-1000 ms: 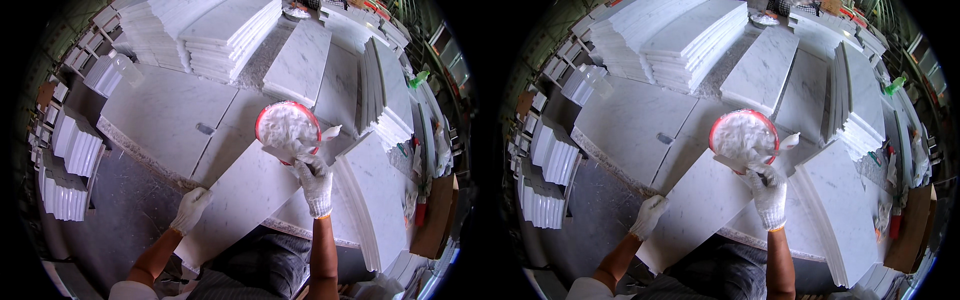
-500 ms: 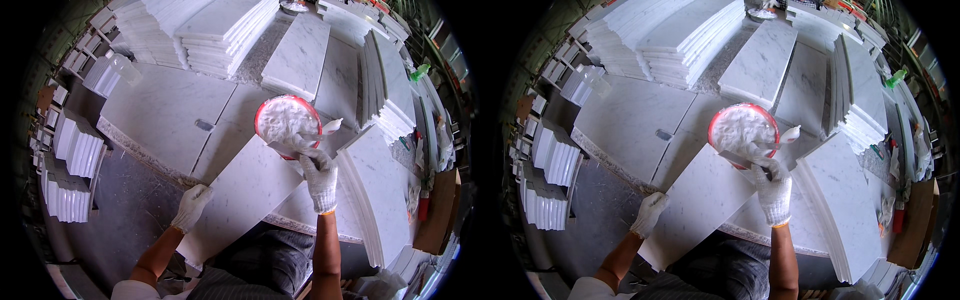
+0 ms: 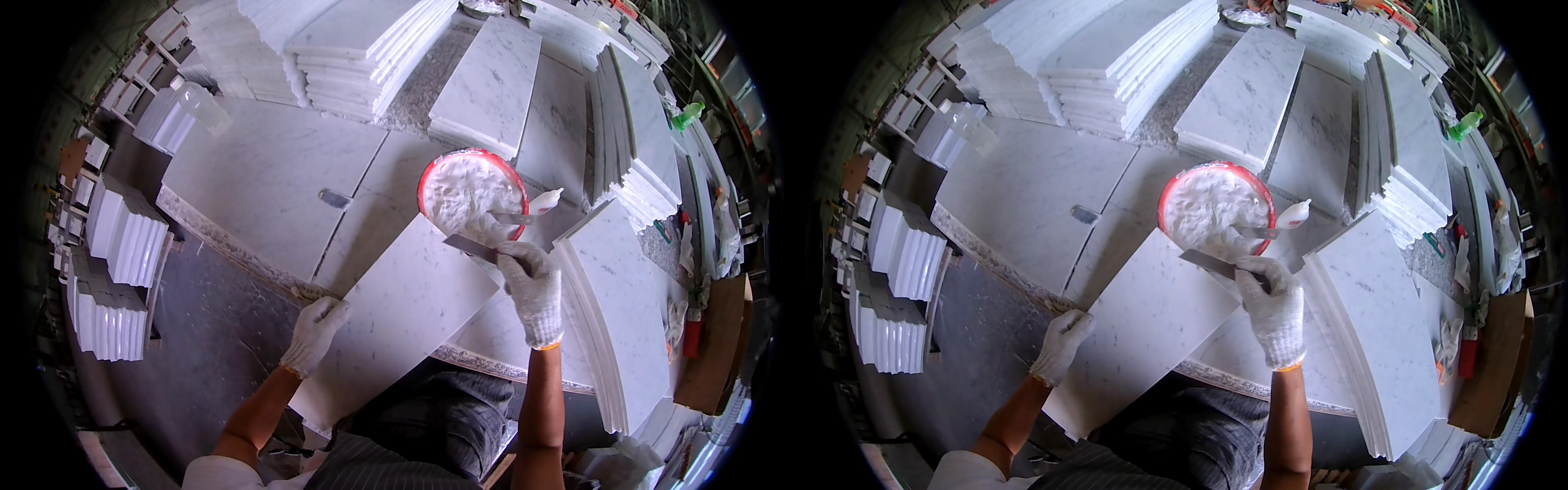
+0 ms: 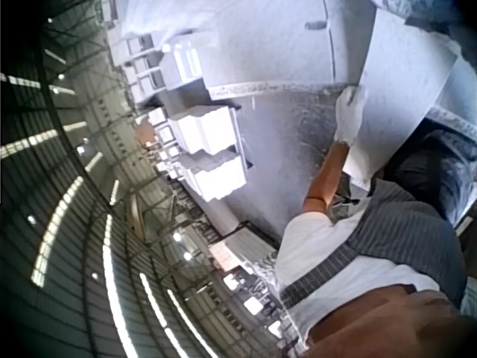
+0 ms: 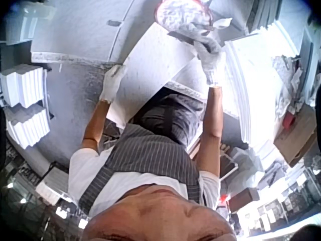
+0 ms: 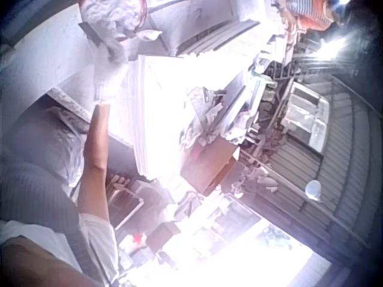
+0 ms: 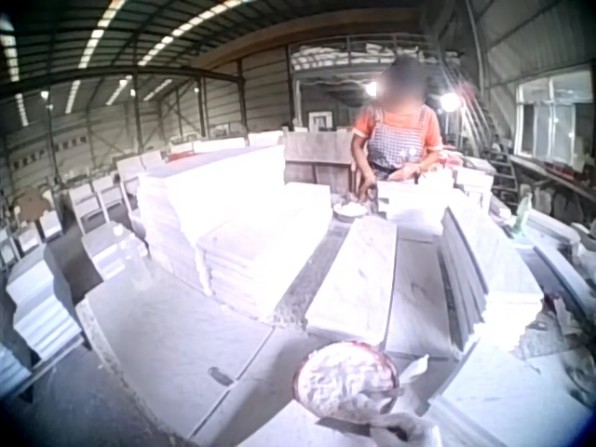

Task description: The person applies a white paste to the edges of a rectangular stone tile using a putty knife, then wipes the surface with a cloth. The person repeats this process on multiple tiles, scraping excess paste and wiping each tile before stacking it.

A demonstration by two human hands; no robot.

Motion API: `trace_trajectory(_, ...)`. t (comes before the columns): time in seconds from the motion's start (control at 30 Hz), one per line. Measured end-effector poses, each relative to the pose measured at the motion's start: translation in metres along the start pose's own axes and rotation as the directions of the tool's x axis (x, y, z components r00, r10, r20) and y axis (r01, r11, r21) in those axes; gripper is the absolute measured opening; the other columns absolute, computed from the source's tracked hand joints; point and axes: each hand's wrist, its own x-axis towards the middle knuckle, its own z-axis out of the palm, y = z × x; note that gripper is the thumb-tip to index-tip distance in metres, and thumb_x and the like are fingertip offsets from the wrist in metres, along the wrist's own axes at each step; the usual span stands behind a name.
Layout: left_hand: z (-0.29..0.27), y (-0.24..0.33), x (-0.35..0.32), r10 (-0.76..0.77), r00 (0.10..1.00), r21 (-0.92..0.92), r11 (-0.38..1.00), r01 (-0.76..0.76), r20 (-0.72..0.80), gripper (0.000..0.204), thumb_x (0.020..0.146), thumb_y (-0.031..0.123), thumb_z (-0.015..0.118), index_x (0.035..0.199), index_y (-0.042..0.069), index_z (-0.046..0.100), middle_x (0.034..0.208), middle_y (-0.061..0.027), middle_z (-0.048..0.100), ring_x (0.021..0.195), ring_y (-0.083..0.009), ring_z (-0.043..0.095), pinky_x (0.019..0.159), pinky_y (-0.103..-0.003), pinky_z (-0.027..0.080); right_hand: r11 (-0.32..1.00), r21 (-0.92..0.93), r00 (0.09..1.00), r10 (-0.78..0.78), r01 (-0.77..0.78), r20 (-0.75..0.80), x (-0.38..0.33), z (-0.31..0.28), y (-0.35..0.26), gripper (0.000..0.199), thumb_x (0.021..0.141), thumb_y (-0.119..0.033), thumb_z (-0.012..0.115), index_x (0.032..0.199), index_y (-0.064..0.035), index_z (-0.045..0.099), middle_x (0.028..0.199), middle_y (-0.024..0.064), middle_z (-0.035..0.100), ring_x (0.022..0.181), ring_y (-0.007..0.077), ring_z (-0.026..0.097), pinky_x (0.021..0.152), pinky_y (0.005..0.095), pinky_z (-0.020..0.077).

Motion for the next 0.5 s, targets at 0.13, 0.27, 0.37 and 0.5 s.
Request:
trace_trajectory(0.13,-0.002,-0.001,-0.001,0.017,1.0,0.006,1.0,-0.017,-0.002,0.029,0.097,0.027,0.061,0.084,0.001,0.062,0.071,0.0031,0.048,0.07,-0.006,0.041,0.063,-0.027,0.038,0.984,0.136,0.991,0.125,-0.118,-0.046,-0.004,-0.011,-0.011,0.016,0.092,-0.006,0.067,0.106,0.0022,0.069,0.083,0.0021,0.067,0.06,0.0051,0.054,0.053,0.0209,0.0434)
trace_trajectory(0.27,-0.001,-0.007,0.002,0.036,0.999,0.025,0.999,-0.036,0.0,0.029,0.097,0.026,0.062,0.084,0.001,0.062,0.07,0.0032,0.049,0.069,-0.0058,0.042,0.063,-0.026,0.038,0.988,0.153,0.999,0.029,-0.025,-0.02,0.004,0.005,-0.012,0.016,0.092,-0.006,0.067,0.107,0.0009,0.07,0.085,0.0018,0.067,0.06,0.005,0.054,0.054,0.021,0.0434)
trace_trajectory(0.37,0.002,-0.001,0.002,0.003,1.0,0.01,1.0,-0.003,-0.018,0.027,0.097,0.025,0.061,0.085,0.0,0.062,0.071,0.0028,0.05,0.07,-0.0059,0.043,0.064,-0.026,0.039,0.986,0.168,1.0,0.022,-0.022,0.003,0.009,0.016,-0.008,0.016,0.092,-0.007,0.068,0.106,0.001,0.07,0.085,0.0008,0.067,0.061,0.0047,0.053,0.053,0.0211,0.0432)
trace_trajectory(0.5,0.0,0.0,0.001,-0.028,1.0,0.016,0.999,0.028,-0.004,0.026,0.097,0.024,0.061,0.087,0.0,0.064,0.072,0.002,0.053,0.071,-0.0065,0.045,0.065,-0.026,0.04,0.998,0.046,0.999,0.03,-0.031,0.02,0.004,0.005,-0.004,0.016,0.093,-0.007,0.066,0.105,0.0016,0.07,0.083,0.0002,0.066,0.06,0.0044,0.053,0.053,0.021,0.0428)
